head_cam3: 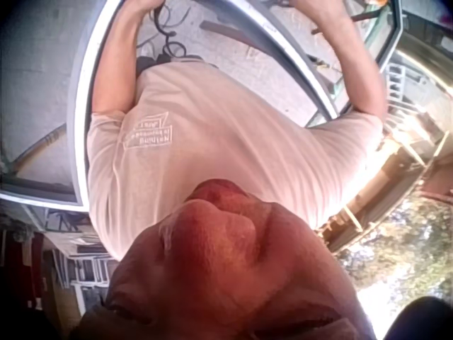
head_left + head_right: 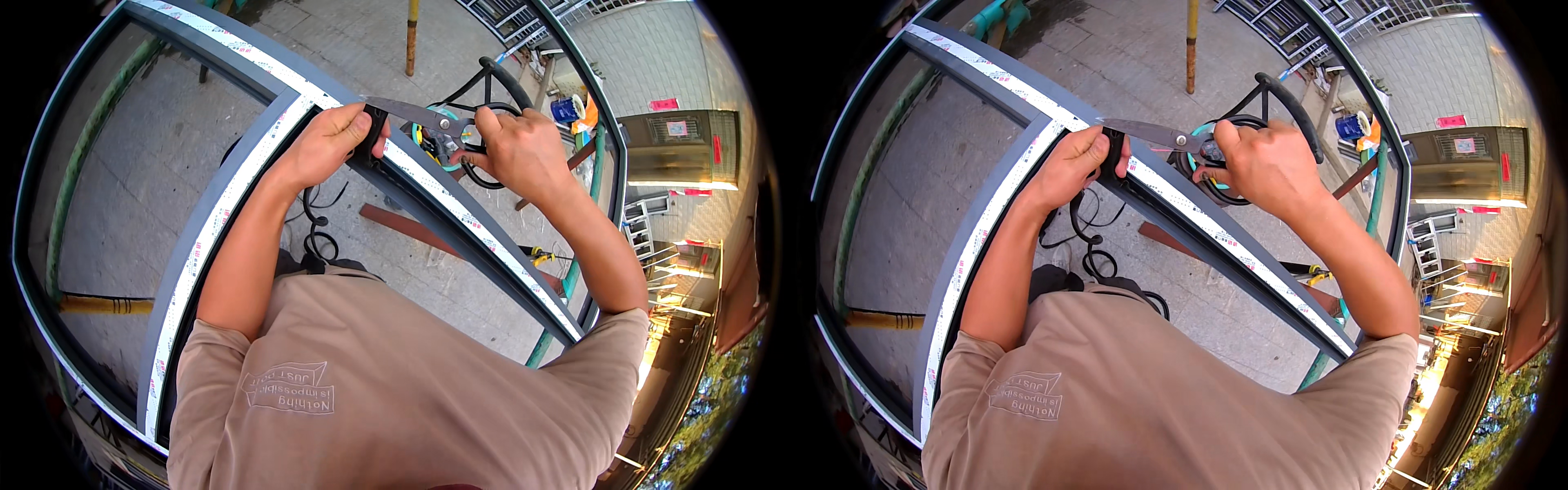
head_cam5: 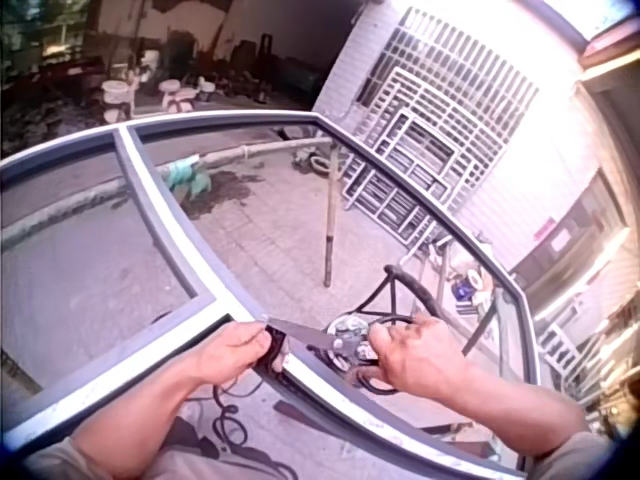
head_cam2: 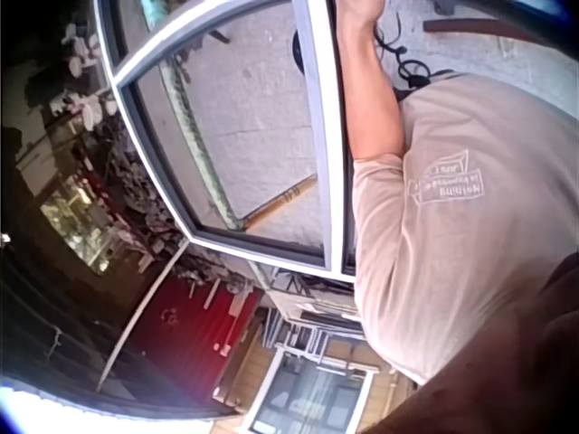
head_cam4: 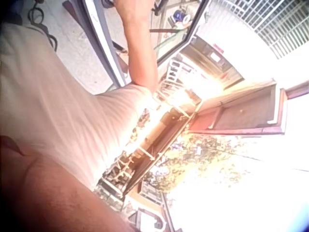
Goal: The person installs a rubber sealing strip into the groove of a metal window frame. The person unrolls the strip by hand and presses it into the channel along the frame, then cuts the strip with shears at the corner.
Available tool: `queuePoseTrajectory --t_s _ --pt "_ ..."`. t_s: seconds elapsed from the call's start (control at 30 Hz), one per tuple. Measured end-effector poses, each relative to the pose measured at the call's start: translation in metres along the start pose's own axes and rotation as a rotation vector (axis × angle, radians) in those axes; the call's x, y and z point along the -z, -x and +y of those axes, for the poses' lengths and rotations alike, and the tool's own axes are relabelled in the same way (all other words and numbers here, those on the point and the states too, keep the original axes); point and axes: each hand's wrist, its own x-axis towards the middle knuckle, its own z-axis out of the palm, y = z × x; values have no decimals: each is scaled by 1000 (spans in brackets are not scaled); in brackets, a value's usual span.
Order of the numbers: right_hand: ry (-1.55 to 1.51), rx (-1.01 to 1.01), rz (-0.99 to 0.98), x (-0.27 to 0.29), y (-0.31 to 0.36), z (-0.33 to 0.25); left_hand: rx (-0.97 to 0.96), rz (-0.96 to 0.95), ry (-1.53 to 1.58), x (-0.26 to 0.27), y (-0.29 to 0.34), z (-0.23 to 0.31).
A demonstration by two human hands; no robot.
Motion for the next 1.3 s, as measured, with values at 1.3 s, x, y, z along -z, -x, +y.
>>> queuePoseTrajectory --t_s 1.3 --pt "-103 -178 -43 -11 1 -30 -79 49 -186 -1 -2 6"
